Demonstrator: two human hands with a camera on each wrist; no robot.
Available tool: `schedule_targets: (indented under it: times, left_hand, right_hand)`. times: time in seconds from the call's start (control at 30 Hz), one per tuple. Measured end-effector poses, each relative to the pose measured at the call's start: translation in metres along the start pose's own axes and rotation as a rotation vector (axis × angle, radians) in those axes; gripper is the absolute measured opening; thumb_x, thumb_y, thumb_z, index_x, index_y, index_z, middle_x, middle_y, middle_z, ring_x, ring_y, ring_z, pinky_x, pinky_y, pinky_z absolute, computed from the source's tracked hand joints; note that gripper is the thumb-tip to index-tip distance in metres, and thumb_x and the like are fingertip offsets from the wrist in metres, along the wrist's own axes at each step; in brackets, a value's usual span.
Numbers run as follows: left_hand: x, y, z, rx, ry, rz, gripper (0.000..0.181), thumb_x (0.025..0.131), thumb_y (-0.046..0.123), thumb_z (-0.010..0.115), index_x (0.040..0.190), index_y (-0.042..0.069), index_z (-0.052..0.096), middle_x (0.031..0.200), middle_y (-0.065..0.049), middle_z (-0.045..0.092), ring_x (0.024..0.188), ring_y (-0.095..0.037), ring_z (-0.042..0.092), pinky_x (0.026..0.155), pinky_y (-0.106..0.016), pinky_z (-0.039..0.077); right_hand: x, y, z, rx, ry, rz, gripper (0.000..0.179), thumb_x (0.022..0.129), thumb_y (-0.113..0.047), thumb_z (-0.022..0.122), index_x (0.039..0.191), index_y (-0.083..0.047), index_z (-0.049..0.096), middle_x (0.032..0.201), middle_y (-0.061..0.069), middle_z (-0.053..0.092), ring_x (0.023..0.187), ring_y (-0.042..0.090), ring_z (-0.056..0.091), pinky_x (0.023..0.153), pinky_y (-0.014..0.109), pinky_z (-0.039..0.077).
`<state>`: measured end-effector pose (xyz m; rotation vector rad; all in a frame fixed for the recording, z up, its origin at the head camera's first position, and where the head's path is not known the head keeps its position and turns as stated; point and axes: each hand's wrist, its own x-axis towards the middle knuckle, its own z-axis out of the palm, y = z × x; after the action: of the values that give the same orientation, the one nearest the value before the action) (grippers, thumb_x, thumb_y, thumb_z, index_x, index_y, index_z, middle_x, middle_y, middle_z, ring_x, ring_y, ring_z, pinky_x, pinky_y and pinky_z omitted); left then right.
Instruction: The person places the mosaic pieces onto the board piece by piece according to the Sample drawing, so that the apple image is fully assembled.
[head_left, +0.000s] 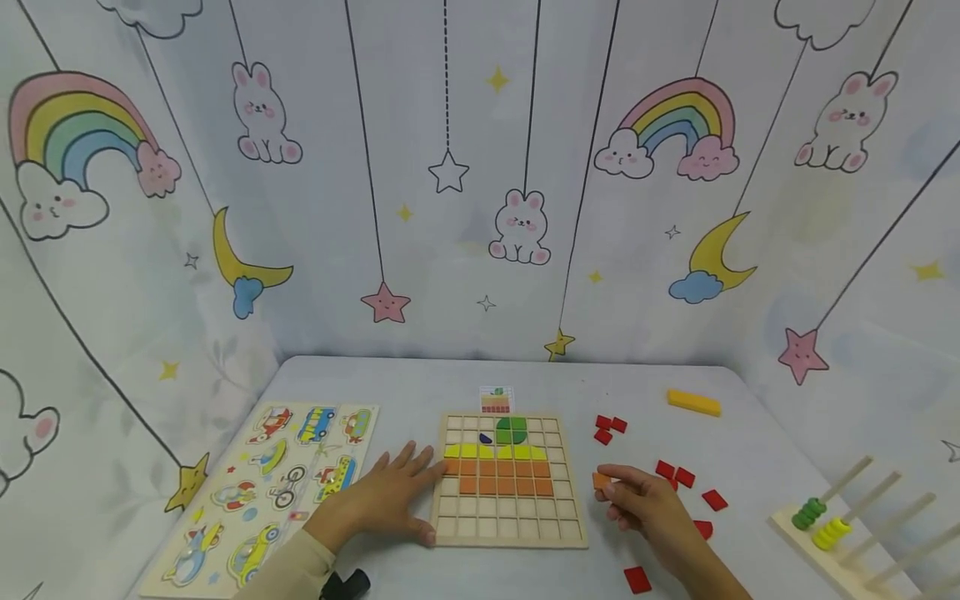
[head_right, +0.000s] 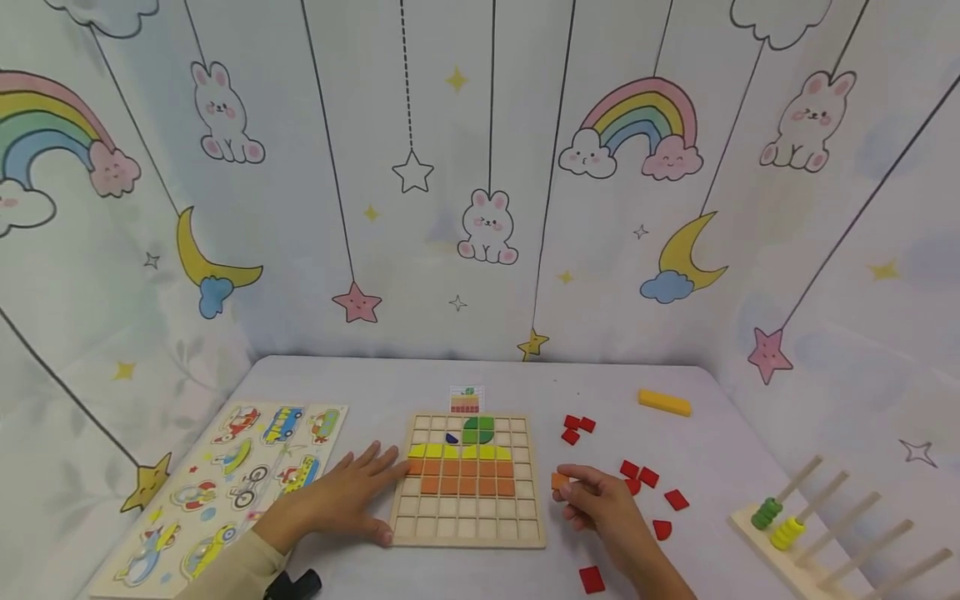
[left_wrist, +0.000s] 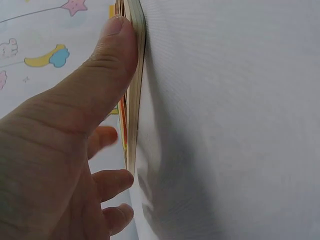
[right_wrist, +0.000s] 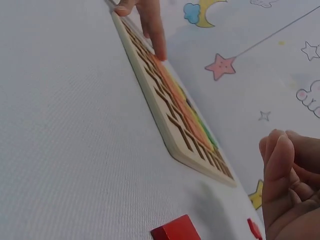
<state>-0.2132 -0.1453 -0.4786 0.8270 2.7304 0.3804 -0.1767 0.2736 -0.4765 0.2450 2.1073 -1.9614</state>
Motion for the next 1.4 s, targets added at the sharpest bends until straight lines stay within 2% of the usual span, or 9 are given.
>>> schedule_targets:
  times: [0.2, 0.33, 0.5, 0.67, 0.87, 0.97, 1.1, 1.27, 1.4]
  left_hand:
    - [0.000, 0.001, 0.000, 0.010, -0.017, 0.012, 0.102, 0.073, 0.074, 0.072, 0.159, 0.032, 0.037, 0.166, -0.018, 0.027, 0.153, -0.048, 0.016, 0.117, -0.072, 0.020]
    - [0.001, 0.000, 0.000, 0.002, -0.017, 0.000, 0.105, 0.073, 0.074, 0.074, 0.160, 0.032, 0.034, 0.167, -0.017, 0.026, 0.154, -0.047, 0.015, 0.118, -0.071, 0.019]
    - [0.002, -0.001, -0.002, -0.007, -0.018, -0.016, 0.107, 0.072, 0.074, 0.075, 0.160, 0.030, 0.035, 0.167, -0.017, 0.026, 0.154, -0.047, 0.014, 0.118, -0.070, 0.018]
    - [0.002, -0.002, -0.002, -0.004, -0.020, -0.019, 0.108, 0.071, 0.074, 0.076, 0.160, 0.028, 0.036, 0.167, -0.017, 0.026, 0.154, -0.047, 0.014, 0.119, -0.070, 0.018]
    - [0.003, 0.000, -0.003, 0.014, -0.013, -0.019, 0.107, 0.070, 0.075, 0.075, 0.159, 0.029, 0.037, 0.167, -0.013, 0.027, 0.155, -0.044, 0.013, 0.119, -0.070, 0.016]
    - [0.003, 0.000, -0.002, 0.009, -0.018, -0.025, 0.106, 0.070, 0.075, 0.074, 0.159, 0.031, 0.037, 0.167, -0.012, 0.028, 0.155, -0.043, 0.013, 0.119, -0.070, 0.016]
    - [0.002, 0.001, -0.002, 0.000, -0.024, -0.025, 0.106, 0.070, 0.076, 0.074, 0.159, 0.031, 0.037, 0.167, -0.012, 0.027, 0.156, -0.043, 0.012, 0.119, -0.070, 0.016]
    - [0.001, 0.002, -0.003, -0.007, -0.016, -0.013, 0.107, 0.070, 0.075, 0.075, 0.159, 0.031, 0.037, 0.167, -0.013, 0.029, 0.155, -0.044, 0.013, 0.119, -0.071, 0.017]
    - [0.001, 0.002, -0.004, -0.010, -0.008, -0.013, 0.107, 0.070, 0.074, 0.076, 0.160, 0.031, 0.035, 0.166, -0.014, 0.030, 0.155, -0.044, 0.015, 0.118, -0.071, 0.017]
  right_hand:
    - [-0.003, -0.002, 0.005, 0.012, 0.021, -0.004, 0.057, 0.096, -0.029, 0.072, 0.143, -0.002, 0.056, 0.111, 0.016, 0.074, 0.081, 0.022, 0.064, 0.071, 0.026, 0.058]
    - [0.001, -0.003, 0.009, -0.005, 0.029, -0.015, 0.057, 0.095, -0.028, 0.073, 0.144, -0.004, 0.056, 0.116, 0.016, 0.073, 0.082, 0.025, 0.066, 0.072, 0.027, 0.059]
    - [0.016, -0.006, 0.022, 0.004, -0.062, -0.066, 0.059, 0.095, -0.023, 0.073, 0.147, -0.003, 0.051, 0.113, 0.016, 0.072, 0.081, 0.022, 0.066, 0.071, 0.024, 0.058]
    - [0.033, -0.013, 0.054, 0.015, -0.135, -0.122, 0.057, 0.094, -0.020, 0.075, 0.142, -0.002, 0.050, 0.102, 0.016, 0.072, 0.076, 0.020, 0.065, 0.068, 0.024, 0.058]
    - [0.051, -0.019, 0.108, -0.117, -0.195, -0.207, 0.044, 0.093, -0.015, 0.075, 0.132, 0.000, 0.061, 0.089, 0.010, 0.067, 0.066, 0.017, 0.063, 0.060, 0.023, 0.056]
    - [0.056, -0.019, 0.137, -0.185, -0.242, -0.222, 0.037, 0.092, -0.011, 0.076, 0.126, -0.001, 0.065, 0.085, 0.007, 0.064, 0.061, 0.014, 0.060, 0.054, 0.021, 0.052]
    - [0.058, -0.018, 0.169, -0.337, -0.247, -0.240, 0.029, 0.087, -0.009, 0.079, 0.115, -0.005, 0.072, 0.080, 0.003, 0.063, 0.055, 0.012, 0.058, 0.049, 0.021, 0.047]
    - [0.058, -0.018, 0.190, -0.602, -0.168, -0.340, 0.024, 0.084, -0.013, 0.081, 0.108, -0.011, 0.076, 0.078, -0.005, 0.064, 0.064, 0.010, 0.056, 0.054, 0.023, 0.046]
    - [0.061, -0.016, 0.198, -0.706, -0.141, -0.413, 0.025, 0.082, -0.012, 0.080, 0.106, -0.013, 0.078, 0.081, -0.010, 0.067, 0.071, 0.009, 0.056, 0.062, 0.026, 0.048]
